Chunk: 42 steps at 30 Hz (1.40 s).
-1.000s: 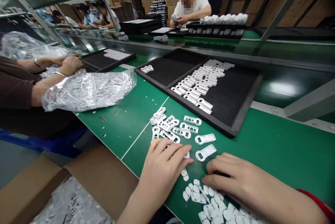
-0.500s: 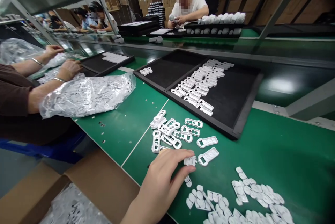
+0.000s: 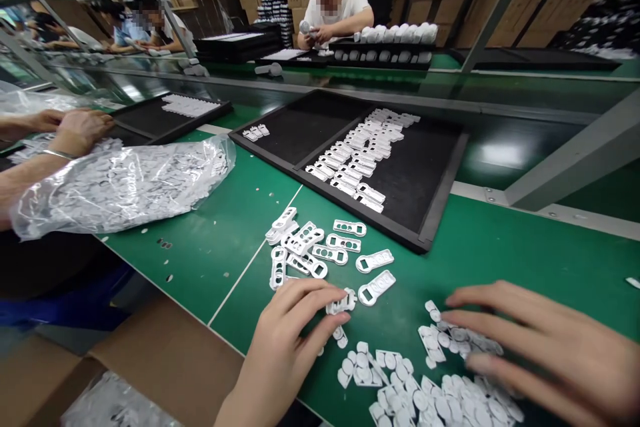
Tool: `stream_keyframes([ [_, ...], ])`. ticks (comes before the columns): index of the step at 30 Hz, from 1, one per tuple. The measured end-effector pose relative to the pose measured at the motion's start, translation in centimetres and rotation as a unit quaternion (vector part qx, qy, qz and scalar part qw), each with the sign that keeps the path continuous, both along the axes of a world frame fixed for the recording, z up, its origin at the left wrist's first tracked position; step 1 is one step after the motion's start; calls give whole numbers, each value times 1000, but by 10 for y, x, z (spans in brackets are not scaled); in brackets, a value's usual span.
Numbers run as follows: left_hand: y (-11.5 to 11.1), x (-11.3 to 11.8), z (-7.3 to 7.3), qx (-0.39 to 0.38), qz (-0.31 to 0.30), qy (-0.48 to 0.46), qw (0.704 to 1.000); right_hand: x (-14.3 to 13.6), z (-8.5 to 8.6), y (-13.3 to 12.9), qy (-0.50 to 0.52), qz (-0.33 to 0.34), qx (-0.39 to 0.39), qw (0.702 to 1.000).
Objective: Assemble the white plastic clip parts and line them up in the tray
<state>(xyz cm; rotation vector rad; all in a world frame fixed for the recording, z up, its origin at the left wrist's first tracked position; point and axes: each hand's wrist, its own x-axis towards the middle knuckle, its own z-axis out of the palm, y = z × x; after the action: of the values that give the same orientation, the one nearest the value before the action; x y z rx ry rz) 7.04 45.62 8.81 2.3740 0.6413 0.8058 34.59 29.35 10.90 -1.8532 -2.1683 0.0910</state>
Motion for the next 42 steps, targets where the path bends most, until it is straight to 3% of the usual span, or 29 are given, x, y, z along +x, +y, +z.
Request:
stream_keyframes([
  [2, 1, -2, -1, -10, 13, 1, 1000, -17, 2, 17, -14, 91, -41, 995],
  [5, 0, -3, 0, -38, 20, 8, 999, -25, 0, 31, -5, 136, -38, 990],
  [11, -3, 0, 5, -54, 36, 57, 996, -22, -7, 28, 65, 89, -123, 986],
  [19, -2, 15, 4, 124, 47, 92, 987, -27, 2, 36, 176, 36, -221, 958],
  [24, -4, 23, 5, 132, 59, 82, 986, -23, 0, 39, 177, 24, -199, 964],
  [32, -19, 16, 6, 93, 73, 105, 987, -26, -9, 36, 112, 39, -113, 987],
  [42, -19, 15, 4, 96, 45, 65, 992, -27, -13, 36, 124, 31, -137, 982],
])
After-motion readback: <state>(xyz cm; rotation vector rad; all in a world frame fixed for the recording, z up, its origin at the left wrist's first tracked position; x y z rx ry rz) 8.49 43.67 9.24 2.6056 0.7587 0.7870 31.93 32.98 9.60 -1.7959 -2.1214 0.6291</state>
